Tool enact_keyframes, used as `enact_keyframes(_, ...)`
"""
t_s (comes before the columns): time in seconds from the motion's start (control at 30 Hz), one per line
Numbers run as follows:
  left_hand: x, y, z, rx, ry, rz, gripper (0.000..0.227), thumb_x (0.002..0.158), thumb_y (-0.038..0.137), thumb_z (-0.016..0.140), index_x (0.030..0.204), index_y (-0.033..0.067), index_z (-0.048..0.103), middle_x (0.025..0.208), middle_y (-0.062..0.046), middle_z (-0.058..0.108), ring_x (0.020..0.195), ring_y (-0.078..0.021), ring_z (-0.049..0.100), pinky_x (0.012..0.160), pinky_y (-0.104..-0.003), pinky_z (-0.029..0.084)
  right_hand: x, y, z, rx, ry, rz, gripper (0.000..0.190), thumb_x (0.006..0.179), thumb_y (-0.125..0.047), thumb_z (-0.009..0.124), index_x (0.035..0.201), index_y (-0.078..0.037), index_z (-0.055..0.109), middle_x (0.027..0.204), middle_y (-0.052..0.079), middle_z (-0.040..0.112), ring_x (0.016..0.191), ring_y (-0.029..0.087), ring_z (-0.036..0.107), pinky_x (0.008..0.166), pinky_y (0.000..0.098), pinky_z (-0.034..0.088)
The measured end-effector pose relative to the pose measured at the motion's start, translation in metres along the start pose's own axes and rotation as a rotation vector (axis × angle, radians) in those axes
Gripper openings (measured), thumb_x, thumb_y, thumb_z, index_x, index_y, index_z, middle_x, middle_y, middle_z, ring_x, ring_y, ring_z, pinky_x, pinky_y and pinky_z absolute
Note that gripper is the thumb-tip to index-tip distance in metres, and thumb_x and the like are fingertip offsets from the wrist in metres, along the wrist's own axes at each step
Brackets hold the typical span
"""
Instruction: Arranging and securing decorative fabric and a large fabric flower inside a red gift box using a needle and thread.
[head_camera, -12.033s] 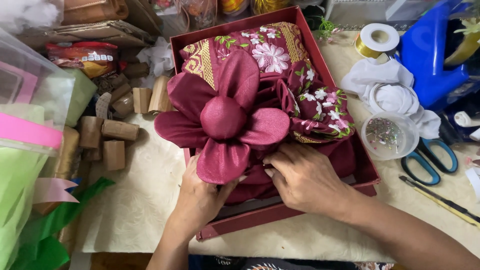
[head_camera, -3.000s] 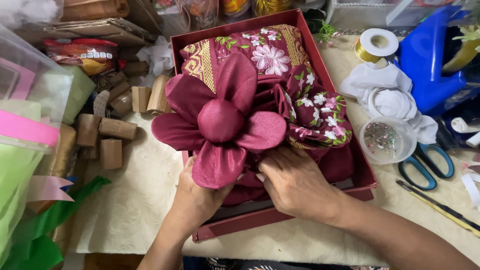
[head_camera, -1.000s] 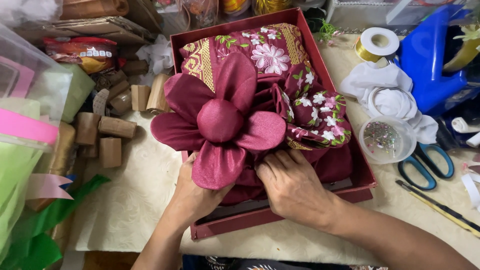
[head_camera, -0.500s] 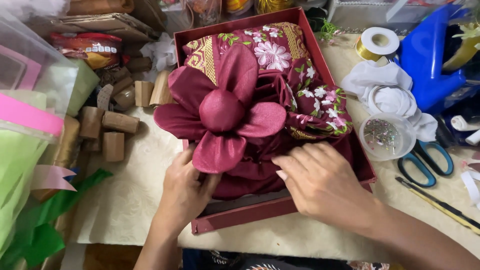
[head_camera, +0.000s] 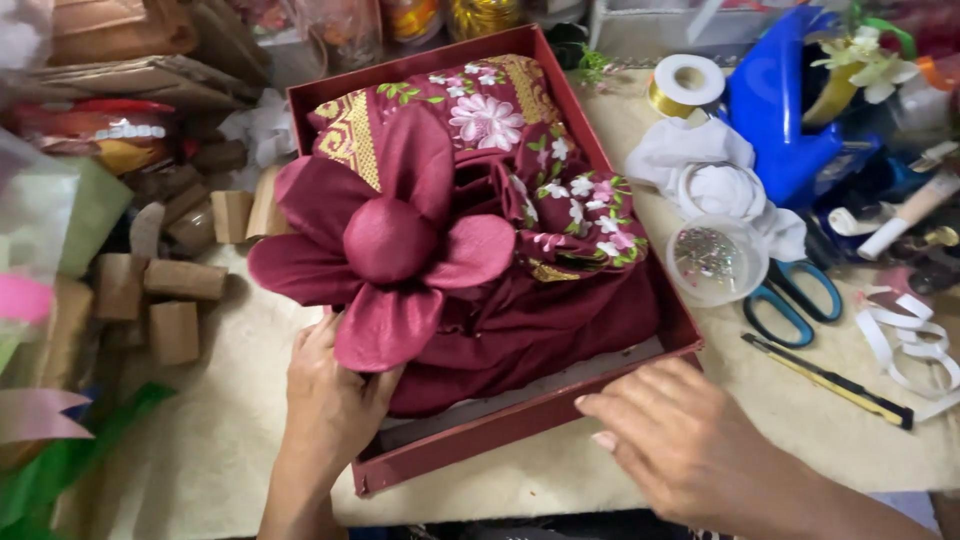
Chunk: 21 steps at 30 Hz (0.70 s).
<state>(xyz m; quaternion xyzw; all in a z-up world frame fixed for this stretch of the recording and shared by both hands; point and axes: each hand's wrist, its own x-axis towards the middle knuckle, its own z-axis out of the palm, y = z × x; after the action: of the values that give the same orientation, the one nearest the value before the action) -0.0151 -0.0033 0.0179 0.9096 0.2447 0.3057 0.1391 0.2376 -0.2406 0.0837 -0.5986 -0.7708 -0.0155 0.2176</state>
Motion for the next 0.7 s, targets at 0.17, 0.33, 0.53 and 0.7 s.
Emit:
enact_keyframes(0.17, 0.000, 0.001, 0.000, -0.005, 0.020, -0.021, 0.025, 0.089, 0.022, 0.077, 0.084, 0.0044, 0.060, 0.083, -0.011, 0.063, 0.083, -0.0341, 0.058, 0.082, -0.045, 0.045, -0.030, 0.038, -0.023, 0.002, 0.094, 0.248, 0.027, 0.092, -0.024, 0.063, 0.114, -0.012, 0.074, 0.109, 0.004, 0.077, 0.094, 0.024, 0.071, 0.090, 0.0436, 0.053)
enact_keyframes(0.33, -0.004, 0.004, -0.004, -0.017, 0.103, 0.042, 0.026, 0.092, 0.015, 0.078, 0.107, 0.0056, 0.059, 0.081, -0.007, 0.062, 0.076, -0.0288, 0.059, 0.080, -0.042, 0.045, -0.046, 0.115, -0.045, -0.397, 0.021, 0.541, 0.025, 0.105, -0.016, 0.059, 0.121, -0.003, 0.074, 0.110, 0.012, 0.074, 0.105, 0.030, 0.069, 0.086, 0.0433, 0.055)
enact_keyframes(0.53, -0.003, 0.031, -0.027, -0.137, 0.100, -0.157, 0.026, 0.091, 0.012, 0.074, 0.113, 0.0001, 0.069, 0.110, -0.017, 0.064, 0.101, -0.0282, 0.065, 0.093, -0.036, 0.051, -0.044, 0.165, -0.032, -0.437, -0.179, 0.716, 0.033, 0.100, -0.017, 0.052, 0.125, -0.021, 0.073, 0.121, 0.005, 0.072, 0.110, 0.029, 0.067, 0.086, 0.0458, 0.056)
enact_keyframes(0.7, -0.010, 0.036, -0.031, -0.155, 0.218, -0.172, 0.013, 0.096, 0.006, 0.068, 0.106, -0.0017, 0.069, 0.114, -0.020, 0.068, 0.104, -0.0279, 0.067, 0.095, -0.037, 0.053, -0.043, 0.182, -0.019, -0.533, -0.084, 0.546, 0.030, 0.091, -0.014, 0.060, 0.114, -0.024, 0.077, 0.109, 0.006, 0.067, 0.103, 0.032, 0.065, 0.085, 0.0458, 0.057)
